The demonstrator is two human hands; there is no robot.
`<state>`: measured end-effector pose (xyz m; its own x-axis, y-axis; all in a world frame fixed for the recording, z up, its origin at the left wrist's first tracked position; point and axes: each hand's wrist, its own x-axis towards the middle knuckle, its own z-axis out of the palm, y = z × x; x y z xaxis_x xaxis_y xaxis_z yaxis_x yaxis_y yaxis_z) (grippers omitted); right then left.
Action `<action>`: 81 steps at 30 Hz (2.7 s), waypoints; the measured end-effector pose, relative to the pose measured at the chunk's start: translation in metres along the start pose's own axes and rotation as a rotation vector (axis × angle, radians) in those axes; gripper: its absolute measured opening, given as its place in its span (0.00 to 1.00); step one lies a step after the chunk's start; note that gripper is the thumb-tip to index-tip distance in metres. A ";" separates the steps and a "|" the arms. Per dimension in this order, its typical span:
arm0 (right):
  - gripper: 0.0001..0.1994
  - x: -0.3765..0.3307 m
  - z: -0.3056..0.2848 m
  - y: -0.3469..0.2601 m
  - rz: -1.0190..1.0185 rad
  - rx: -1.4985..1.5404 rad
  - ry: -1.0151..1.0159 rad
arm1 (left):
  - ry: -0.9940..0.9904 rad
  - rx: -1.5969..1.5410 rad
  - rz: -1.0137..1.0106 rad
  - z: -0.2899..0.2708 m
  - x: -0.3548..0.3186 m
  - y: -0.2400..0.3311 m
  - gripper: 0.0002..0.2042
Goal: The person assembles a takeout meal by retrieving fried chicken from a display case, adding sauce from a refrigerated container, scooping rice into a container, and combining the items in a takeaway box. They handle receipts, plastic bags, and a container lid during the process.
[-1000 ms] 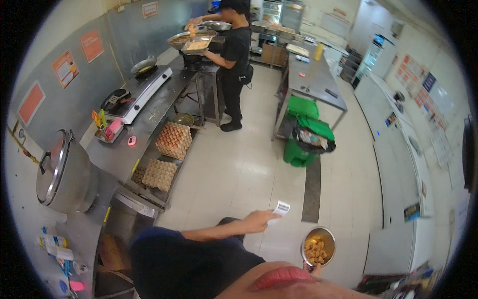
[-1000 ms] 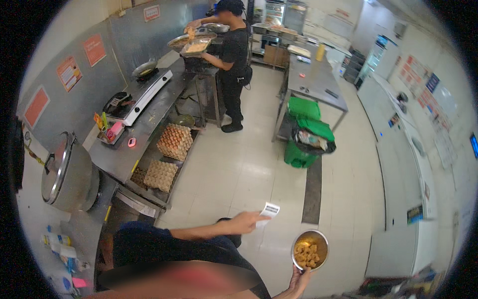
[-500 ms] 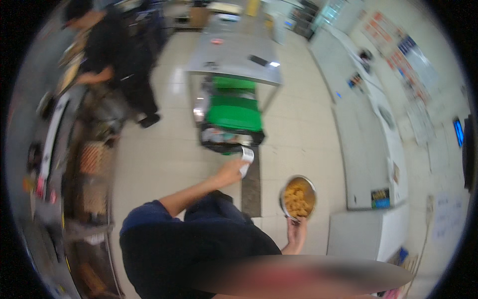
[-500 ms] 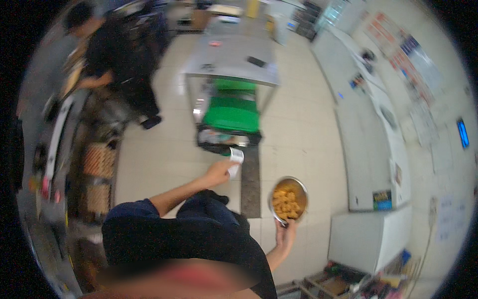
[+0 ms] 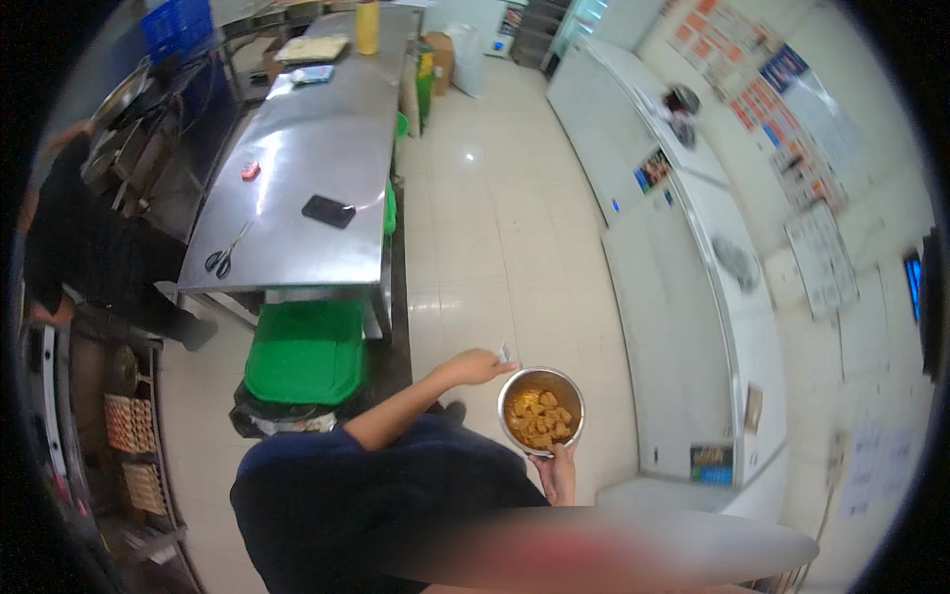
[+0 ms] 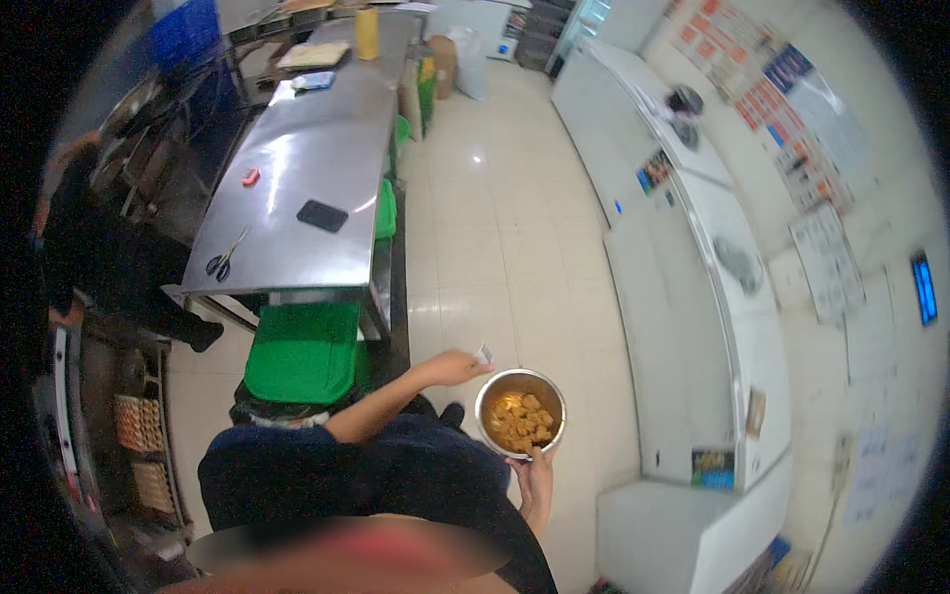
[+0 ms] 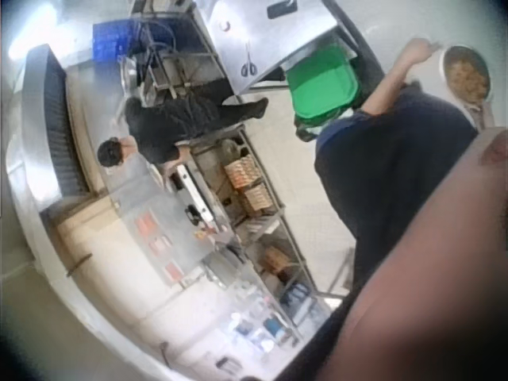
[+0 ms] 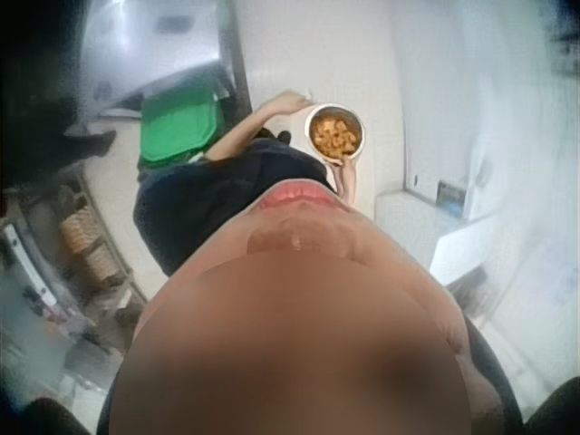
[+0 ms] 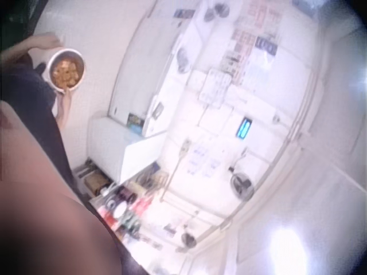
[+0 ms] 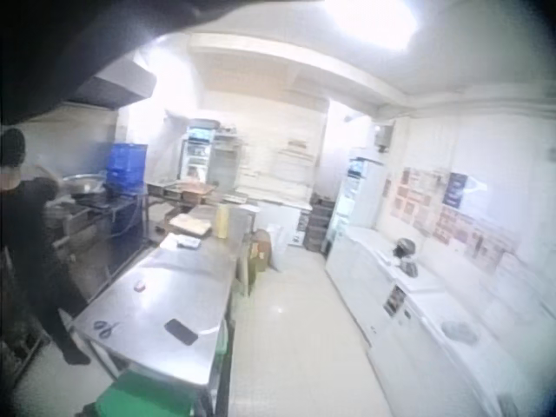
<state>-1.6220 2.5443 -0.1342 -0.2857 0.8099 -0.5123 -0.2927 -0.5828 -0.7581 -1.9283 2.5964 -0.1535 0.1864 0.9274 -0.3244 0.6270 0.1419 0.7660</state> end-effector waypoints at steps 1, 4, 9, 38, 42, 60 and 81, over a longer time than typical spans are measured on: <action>0.31 0.051 0.024 -0.035 0.006 -0.090 -0.104 | 0.027 -0.075 -0.055 -0.027 0.022 -0.003 0.35; 0.29 0.188 0.094 -0.127 0.085 -0.246 -0.295 | 0.198 -0.591 -0.117 -0.101 0.073 -0.018 0.32; 0.32 0.406 0.188 -0.214 0.243 -0.326 -0.565 | 0.338 -0.837 -0.225 -0.199 0.175 -0.052 0.38; 0.22 1.541 0.564 -0.775 0.232 -0.059 -0.458 | 0.771 -1.197 -0.149 -0.964 1.098 -0.216 0.24; 0.17 1.710 0.638 -0.802 -0.089 -0.462 -0.513 | 1.190 -1.141 -0.258 -1.066 1.161 -0.300 0.25; 0.14 2.233 0.742 -0.919 0.050 -0.711 0.390 | 0.864 -1.390 -0.134 -1.714 1.696 -0.559 0.26; 0.33 2.940 1.312 -1.305 -1.235 -0.924 0.964 | 0.652 -1.125 -0.379 -2.265 2.089 -0.889 0.26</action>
<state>-3.2770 5.5988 -0.1218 0.3458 0.6458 0.6807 0.7360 0.2633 -0.6237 -3.8092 5.1919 -0.2551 -0.4451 0.7174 -0.5360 -0.4528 0.3361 0.8259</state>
